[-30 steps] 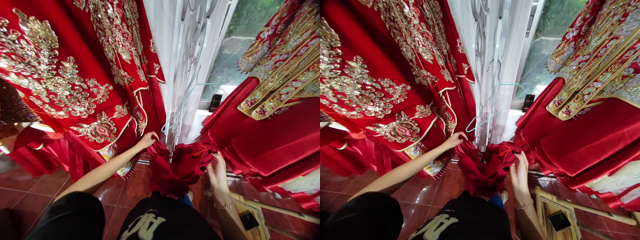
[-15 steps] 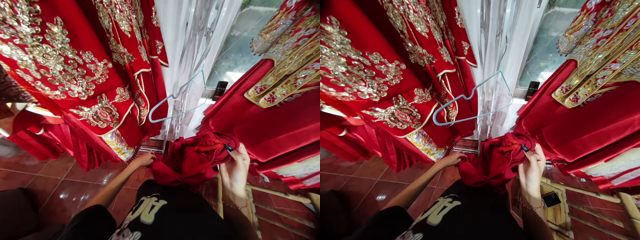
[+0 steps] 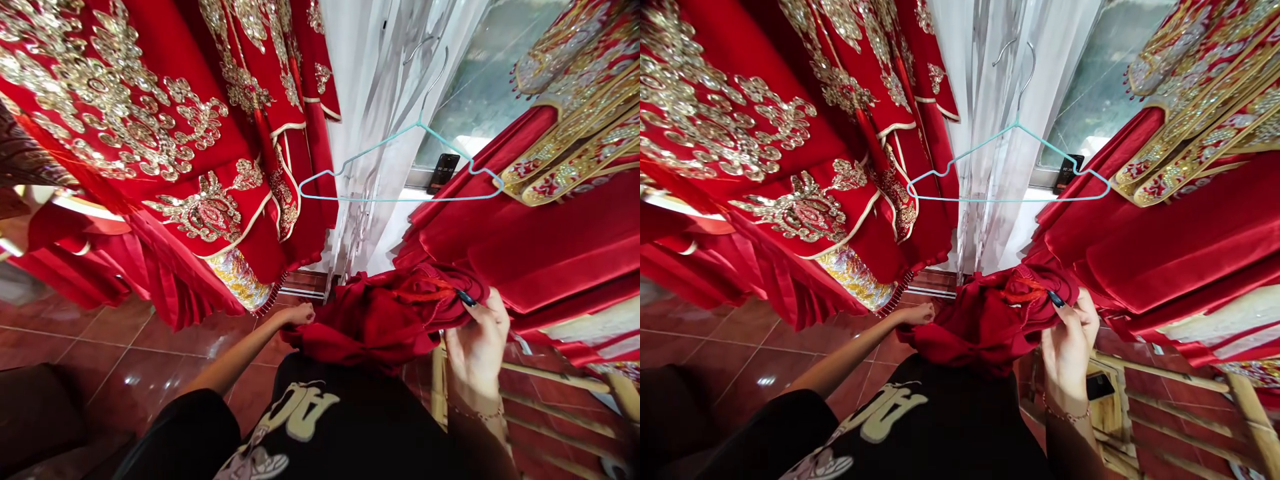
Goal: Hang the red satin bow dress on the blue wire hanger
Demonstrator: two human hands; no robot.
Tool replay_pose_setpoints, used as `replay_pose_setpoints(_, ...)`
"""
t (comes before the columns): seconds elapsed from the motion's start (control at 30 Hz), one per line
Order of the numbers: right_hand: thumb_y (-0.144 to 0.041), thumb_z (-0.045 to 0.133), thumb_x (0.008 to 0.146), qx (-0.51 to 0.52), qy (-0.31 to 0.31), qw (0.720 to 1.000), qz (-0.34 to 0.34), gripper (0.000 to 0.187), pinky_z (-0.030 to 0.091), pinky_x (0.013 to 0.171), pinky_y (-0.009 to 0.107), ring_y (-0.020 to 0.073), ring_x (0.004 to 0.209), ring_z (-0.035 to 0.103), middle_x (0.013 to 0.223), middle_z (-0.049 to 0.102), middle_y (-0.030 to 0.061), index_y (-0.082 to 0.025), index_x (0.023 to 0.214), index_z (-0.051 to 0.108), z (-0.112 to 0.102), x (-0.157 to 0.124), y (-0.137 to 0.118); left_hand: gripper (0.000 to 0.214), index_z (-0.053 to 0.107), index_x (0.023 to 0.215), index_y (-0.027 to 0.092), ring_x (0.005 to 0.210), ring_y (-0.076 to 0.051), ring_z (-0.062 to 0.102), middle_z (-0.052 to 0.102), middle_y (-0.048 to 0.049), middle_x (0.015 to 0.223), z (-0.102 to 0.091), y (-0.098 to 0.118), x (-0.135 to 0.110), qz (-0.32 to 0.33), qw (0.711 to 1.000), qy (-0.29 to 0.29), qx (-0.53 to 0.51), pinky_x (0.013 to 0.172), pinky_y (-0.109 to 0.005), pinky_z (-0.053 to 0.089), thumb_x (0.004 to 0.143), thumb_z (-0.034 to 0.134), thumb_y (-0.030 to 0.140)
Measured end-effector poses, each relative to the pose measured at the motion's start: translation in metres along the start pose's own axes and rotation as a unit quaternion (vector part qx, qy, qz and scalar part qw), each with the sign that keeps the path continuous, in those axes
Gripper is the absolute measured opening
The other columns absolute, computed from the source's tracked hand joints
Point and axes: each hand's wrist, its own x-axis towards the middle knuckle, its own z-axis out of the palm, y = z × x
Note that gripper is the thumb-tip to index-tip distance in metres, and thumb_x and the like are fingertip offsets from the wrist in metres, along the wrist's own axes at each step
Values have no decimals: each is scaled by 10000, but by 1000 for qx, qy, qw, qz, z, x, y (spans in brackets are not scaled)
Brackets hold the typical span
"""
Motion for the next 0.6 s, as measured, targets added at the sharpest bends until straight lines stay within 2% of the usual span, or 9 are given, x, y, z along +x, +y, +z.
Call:
replay_pose_setpoints(0.2, -180, 757, 619, 5, 8, 1000, -14, 128, 454, 565, 190, 76, 612, 531, 678, 610, -55, -206, 687, 652, -6, -5, 2, 174, 465, 634, 192, 691, -145, 578, 603, 8, 684, -6, 5, -3, -12, 983, 30, -178, 698, -252, 459, 716, 594, 275)
replay_pose_setpoints(0.33, -173, 743, 652, -3, 9, 1000, -4, 111, 462, 600, 203, 87, 666, 554, 741, 634, -38, -207, 704, 651, -11, -7, 3, 251, 450, 751, 204, 632, -157, 653, 638, 5, 704, -12, 11, -1, -37, 951, 90, -293, 583, -236, 473, 769, 569, 424)
replay_pose_setpoints(0.4, -171, 741, 650, -7, 14, 1000, -3, 120, 458, 583, 202, 85, 641, 541, 723, 622, -40, -207, 706, 642, -14, -7, 4, 285, 462, 801, 208, 519, -138, 614, 615, 22, 655, -20, 13, 1, -54, 931, 118, -341, 492, -215, 434, 791, 554, 478)
replay_pose_setpoints(0.47, -176, 744, 648, -8, 20, 1000, -8, 127, 448, 552, 196, 79, 601, 516, 683, 594, -48, -205, 701, 632, -16, -6, 5, 289, 460, 787, 208, 407, -97, 509, 553, 51, 572, -31, 14, 3, -68, 911, 145, -380, 432, -189, 378, 806, 552, 481)
replay_pose_setpoints(0.53, -185, 747, 655, -9, 25, 1000, -13, 130, 443, 534, 193, 75, 576, 499, 660, 574, -51, -203, 696, 625, -16, -5, 8, 281, 456, 730, 202, 358, -66, 409, 490, 68, 511, -43, 16, 3, -78, 893, 164, -411, 413, -176, 345, 811, 566, 448)
replay_pose_setpoints(0.6, -195, 753, 663, -13, 22, 1000, -7, 133, 444, 530, 192, 74, 573, 500, 665, 575, -49, -201, 702, 625, -15, -5, 11, 274, 477, 685, 192, 369, -67, 411, 478, 60, 491, -52, 20, 0, -82, 880, 176, -434, 432, -183, 367, 815, 575, 412)
